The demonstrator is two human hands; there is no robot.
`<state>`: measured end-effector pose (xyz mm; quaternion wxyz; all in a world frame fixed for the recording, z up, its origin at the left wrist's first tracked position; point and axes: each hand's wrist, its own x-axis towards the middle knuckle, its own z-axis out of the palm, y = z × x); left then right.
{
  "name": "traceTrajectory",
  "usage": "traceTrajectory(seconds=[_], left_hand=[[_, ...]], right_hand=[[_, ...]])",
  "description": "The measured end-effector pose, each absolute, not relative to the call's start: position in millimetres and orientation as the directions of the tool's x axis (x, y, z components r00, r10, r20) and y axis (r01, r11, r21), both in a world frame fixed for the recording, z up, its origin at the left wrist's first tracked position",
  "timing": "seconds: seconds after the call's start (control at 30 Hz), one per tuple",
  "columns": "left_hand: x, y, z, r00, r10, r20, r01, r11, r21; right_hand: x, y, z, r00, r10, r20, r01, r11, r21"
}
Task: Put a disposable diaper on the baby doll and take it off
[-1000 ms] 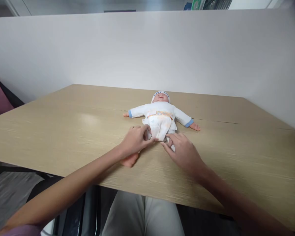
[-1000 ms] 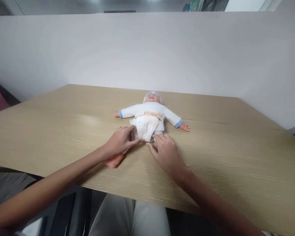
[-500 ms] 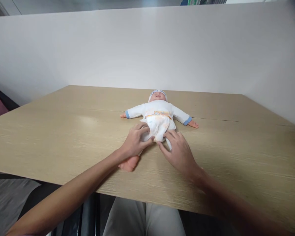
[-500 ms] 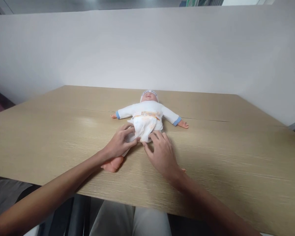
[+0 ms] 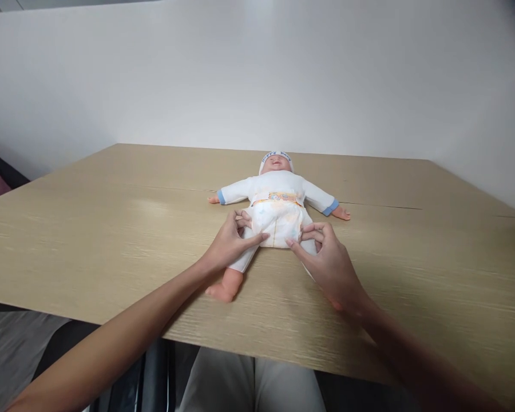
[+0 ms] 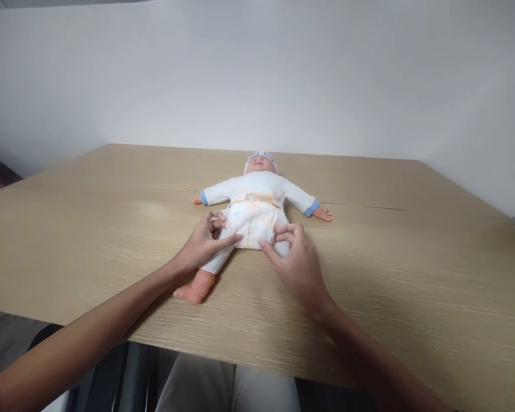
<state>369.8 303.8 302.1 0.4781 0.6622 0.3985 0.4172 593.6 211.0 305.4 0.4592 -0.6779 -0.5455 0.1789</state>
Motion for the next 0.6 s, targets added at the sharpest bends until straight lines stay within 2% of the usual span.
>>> traceTrajectory(seconds=[0.1, 0.27, 0.4, 0.5, 0.6], left_hand=[[369.1, 298.7, 302.3, 0.290, 0.947, 0.137, 0.175, -0.193, 0.965], [370.3, 289.7, 312.5, 0.309, 0.934, 0.180, 0.373, -0.293, 0.880], [373.4, 288.6, 313.0, 0.314, 0.936, 0.158, 0.364, -0.272, 0.891], [374.2, 291.0, 305.8, 0.254, 0.961, 0.104, 0.305, -0.182, 0.935], [373.2, 293.0, 300.2, 0.250, 0.962, 0.112, 0.332, -0.193, 0.923]], right_hand=[[597.1, 209.1, 303.9, 0.332, 0.904, 0.270, 0.608, 0.014, -0.794], [598.8, 212.3, 301.9, 0.226, 0.912, 0.341, 0.726, 0.076, -0.684], [597.0, 216.0, 302.1, 0.145, 0.927, 0.347, 0.783, 0.107, -0.613], [596.8, 217.6, 302.0, 0.150, 0.934, 0.323, 0.767, 0.096, -0.634], [598.2, 217.8, 301.5, 0.181, 0.933, 0.310, 0.731, 0.083, -0.677]])
